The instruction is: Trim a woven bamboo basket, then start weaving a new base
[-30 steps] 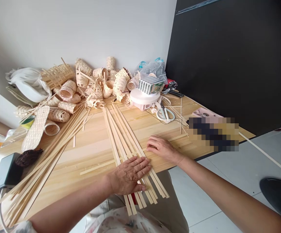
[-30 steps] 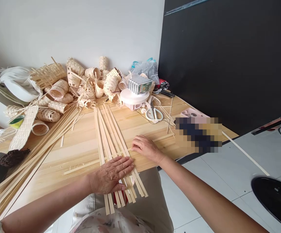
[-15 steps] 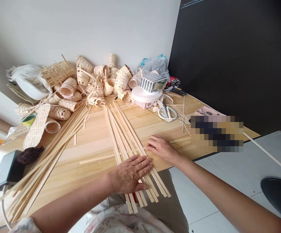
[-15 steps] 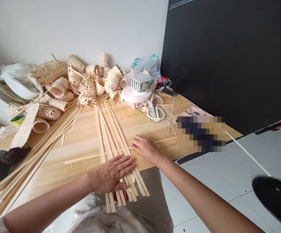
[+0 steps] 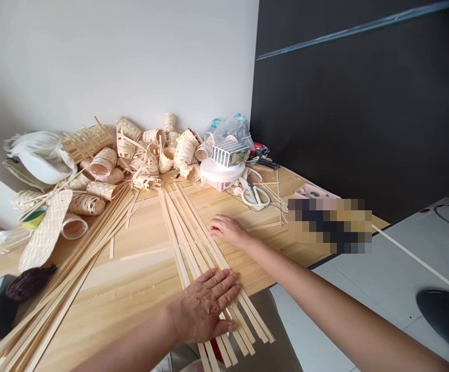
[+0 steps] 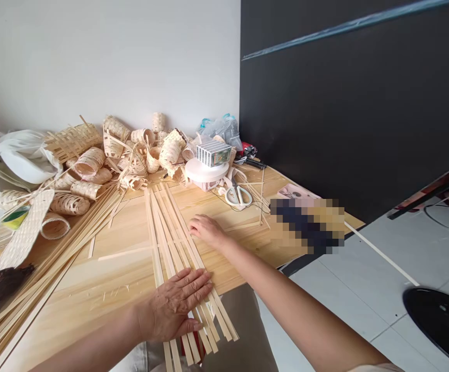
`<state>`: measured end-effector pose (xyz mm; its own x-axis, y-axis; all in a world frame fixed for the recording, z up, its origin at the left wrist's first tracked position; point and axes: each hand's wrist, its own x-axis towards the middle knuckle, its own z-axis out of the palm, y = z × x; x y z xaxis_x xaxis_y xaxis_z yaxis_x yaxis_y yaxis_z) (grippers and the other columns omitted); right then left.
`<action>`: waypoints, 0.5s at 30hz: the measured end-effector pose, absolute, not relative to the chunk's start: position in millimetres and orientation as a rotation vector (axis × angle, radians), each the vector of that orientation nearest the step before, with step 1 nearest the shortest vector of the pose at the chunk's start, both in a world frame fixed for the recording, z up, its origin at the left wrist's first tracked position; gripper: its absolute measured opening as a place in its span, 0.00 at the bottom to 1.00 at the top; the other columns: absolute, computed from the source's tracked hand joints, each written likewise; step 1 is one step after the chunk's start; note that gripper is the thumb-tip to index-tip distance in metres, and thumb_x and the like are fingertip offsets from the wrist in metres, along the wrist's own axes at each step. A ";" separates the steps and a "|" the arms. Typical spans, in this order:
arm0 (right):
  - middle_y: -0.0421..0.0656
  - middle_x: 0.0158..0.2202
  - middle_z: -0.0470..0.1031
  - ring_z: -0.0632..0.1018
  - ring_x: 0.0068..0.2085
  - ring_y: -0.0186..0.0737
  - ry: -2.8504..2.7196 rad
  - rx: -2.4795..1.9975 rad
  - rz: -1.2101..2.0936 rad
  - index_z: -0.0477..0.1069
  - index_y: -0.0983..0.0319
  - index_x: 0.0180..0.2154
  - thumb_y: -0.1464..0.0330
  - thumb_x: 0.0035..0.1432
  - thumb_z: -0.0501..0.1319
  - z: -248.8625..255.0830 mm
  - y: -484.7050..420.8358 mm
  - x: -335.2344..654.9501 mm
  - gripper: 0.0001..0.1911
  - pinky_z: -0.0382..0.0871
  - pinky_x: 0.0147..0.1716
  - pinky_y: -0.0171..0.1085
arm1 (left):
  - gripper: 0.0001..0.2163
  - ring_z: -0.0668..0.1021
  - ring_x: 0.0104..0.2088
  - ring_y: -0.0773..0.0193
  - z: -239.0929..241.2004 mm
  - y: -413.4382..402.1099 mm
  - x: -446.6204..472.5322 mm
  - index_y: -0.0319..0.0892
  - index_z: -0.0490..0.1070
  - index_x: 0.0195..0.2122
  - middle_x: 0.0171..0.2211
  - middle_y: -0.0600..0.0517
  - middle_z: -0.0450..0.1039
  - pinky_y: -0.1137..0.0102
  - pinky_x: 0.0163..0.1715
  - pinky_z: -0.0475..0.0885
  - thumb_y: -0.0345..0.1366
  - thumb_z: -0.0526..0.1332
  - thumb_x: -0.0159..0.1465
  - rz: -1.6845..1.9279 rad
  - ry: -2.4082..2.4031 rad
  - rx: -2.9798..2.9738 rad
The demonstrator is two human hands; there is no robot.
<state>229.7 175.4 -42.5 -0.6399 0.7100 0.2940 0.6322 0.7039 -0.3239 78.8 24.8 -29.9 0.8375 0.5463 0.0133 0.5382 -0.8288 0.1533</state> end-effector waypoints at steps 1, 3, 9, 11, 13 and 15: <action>0.39 0.28 0.69 0.69 0.34 0.35 -2.516 -1.060 0.260 0.67 0.61 0.25 0.73 0.52 0.62 -40.6 177.9 226.1 0.06 0.60 0.34 0.32 | 0.29 0.49 0.61 0.57 -30.3 24.9 78.4 0.37 0.39 0.62 0.62 0.46 0.43 0.61 0.60 0.47 0.49 0.41 0.65 0.089 0.849 2.885; 0.39 0.29 0.70 0.70 0.35 0.34 -2.512 -1.121 0.238 0.68 0.61 0.26 0.72 0.52 0.62 -35.4 182.6 222.2 0.05 0.61 0.35 0.31 | 0.29 0.49 0.62 0.58 -31.4 25.1 77.9 0.38 0.37 0.62 0.62 0.46 0.43 0.61 0.60 0.48 0.48 0.41 0.65 0.099 0.844 2.912; 0.43 0.39 0.70 0.71 0.40 0.37 -2.262 -1.630 0.092 0.69 0.64 0.36 0.70 0.59 0.55 -13.2 210.3 262.2 0.05 0.65 0.40 0.39 | 0.29 0.51 0.61 0.58 -34.7 26.8 79.4 0.38 0.39 0.62 0.62 0.47 0.45 0.62 0.59 0.50 0.48 0.43 0.65 0.155 0.854 2.982; 0.45 0.44 0.68 0.71 0.42 0.39 -2.135 -1.844 0.058 0.67 0.63 0.42 0.66 0.59 0.55 -9.5 223.6 285.2 0.10 0.67 0.41 0.43 | 0.30 0.53 0.60 0.56 -39.2 28.0 79.9 0.37 0.41 0.62 0.61 0.46 0.47 0.62 0.58 0.52 0.49 0.44 0.64 0.184 0.840 3.028; 0.46 0.46 0.67 0.72 0.43 0.40 -2.050 -2.015 0.066 0.65 0.63 0.46 0.64 0.59 0.55 -9.4 236.0 302.5 0.14 0.68 0.41 0.45 | 0.31 0.55 0.60 0.55 -46.3 29.6 79.8 0.35 0.42 0.62 0.61 0.44 0.49 0.61 0.57 0.53 0.50 0.45 0.64 0.233 0.828 3.081; 0.46 0.46 0.67 0.72 0.43 0.41 -2.001 -2.137 0.103 0.64 0.63 0.47 0.64 0.59 0.55 -11.1 246.1 310.7 0.15 0.68 0.40 0.45 | 0.31 0.55 0.60 0.56 -54.6 31.6 79.4 0.35 0.43 0.62 0.60 0.44 0.51 0.62 0.57 0.53 0.51 0.45 0.63 0.294 0.812 3.130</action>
